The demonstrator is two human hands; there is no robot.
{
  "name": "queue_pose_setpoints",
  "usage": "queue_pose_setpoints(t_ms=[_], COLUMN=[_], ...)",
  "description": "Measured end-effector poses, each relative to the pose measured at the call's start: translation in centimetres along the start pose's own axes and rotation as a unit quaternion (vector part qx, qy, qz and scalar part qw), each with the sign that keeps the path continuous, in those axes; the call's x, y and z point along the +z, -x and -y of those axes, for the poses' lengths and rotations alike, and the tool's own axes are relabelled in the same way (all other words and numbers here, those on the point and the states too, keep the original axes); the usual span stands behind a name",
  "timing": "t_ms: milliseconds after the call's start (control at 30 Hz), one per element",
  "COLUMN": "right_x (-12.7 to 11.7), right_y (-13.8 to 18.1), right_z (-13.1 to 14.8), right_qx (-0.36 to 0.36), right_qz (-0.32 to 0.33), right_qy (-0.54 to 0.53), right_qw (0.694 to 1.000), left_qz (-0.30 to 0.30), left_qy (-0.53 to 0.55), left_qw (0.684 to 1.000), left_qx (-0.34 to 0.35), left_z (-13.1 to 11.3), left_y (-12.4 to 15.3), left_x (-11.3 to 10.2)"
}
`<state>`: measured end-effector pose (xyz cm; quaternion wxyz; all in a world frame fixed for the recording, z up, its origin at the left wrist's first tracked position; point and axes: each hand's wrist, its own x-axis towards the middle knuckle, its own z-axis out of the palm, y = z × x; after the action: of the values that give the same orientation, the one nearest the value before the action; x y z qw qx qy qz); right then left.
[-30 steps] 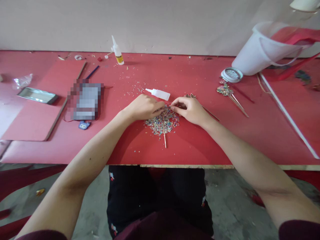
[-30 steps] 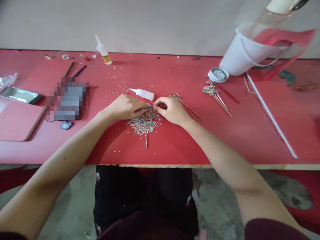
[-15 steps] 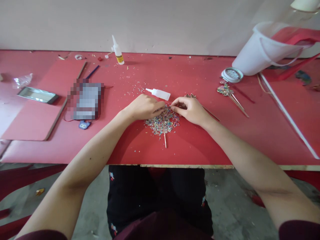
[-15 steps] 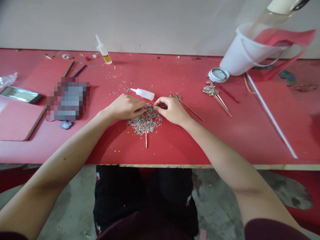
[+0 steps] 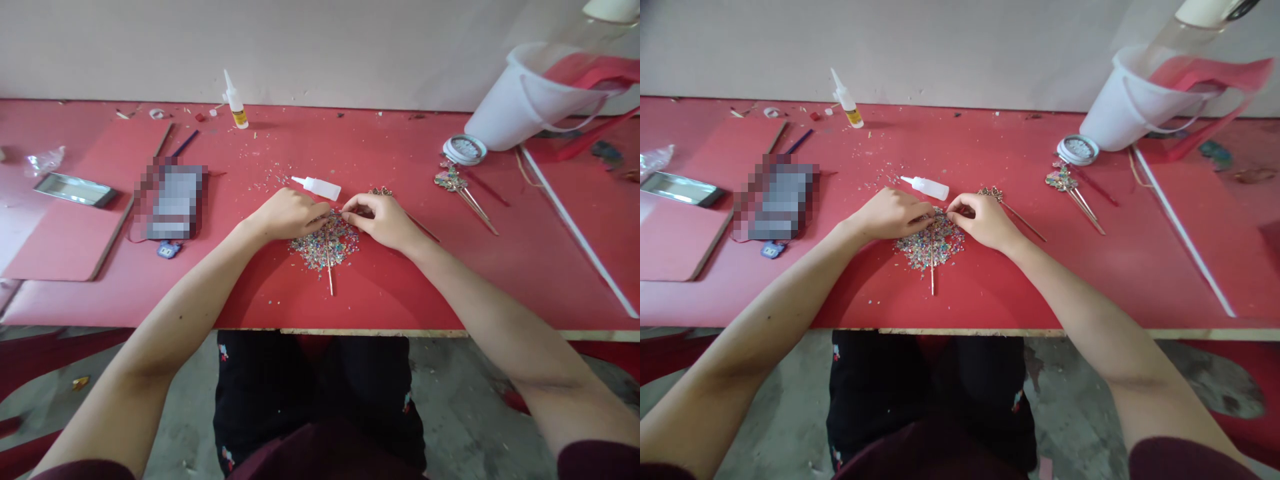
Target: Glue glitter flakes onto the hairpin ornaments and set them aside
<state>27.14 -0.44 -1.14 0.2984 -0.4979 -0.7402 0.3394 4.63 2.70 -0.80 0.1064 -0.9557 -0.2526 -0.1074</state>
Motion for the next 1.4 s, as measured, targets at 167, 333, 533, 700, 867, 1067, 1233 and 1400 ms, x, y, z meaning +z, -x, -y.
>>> queue_pose_setpoints(t_ms=[167, 333, 533, 700, 867, 1067, 1233, 1400], right_x=[-0.01, -0.02, -0.03, -0.05, -0.03, -0.04, -0.04, -0.05], right_y=[-0.01, -0.02, -0.01, 0.01, -0.01, -0.02, 0.0, -0.01], right_z=[-0.01, 0.03, 0.06, 0.08, 0.18, 0.22, 0.2, 0.25], right_qx=[0.002, 0.002, 0.003, 0.009, 0.011, 0.012, 0.01, 0.013], right_qz=[0.002, 0.003, 0.003, 0.005, 0.005, 0.006, 0.004, 0.005], right_qy=[0.0, 0.001, 0.0, 0.002, 0.001, -0.002, -0.003, 0.001], right_qw=[1.0, 1.0, 1.0, 1.0, 1.0, 1.0, 1.0, 1.0], left_qz=[0.0, 0.004, 0.005, -0.004, -0.008, -0.006, -0.004, 0.0], left_qy=[-0.005, -0.005, 0.011, 0.021, 0.013, 0.011, 0.02, 0.006], left_qw=[1.0, 1.0, 1.0, 1.0, 1.0, 1.0, 1.0, 1.0], left_qx=[0.001, -0.003, -0.012, -0.006, -0.001, -0.003, -0.005, -0.004], left_z=[-0.02, -0.03, -0.05, -0.01, 0.01, -0.02, 0.02, -0.01], left_y=[-0.01, -0.02, 0.0, 0.02, 0.02, -0.02, 0.03, 0.01], left_x=[0.04, 0.12, 0.04, 0.01, 0.02, 0.02, 0.07, 0.02])
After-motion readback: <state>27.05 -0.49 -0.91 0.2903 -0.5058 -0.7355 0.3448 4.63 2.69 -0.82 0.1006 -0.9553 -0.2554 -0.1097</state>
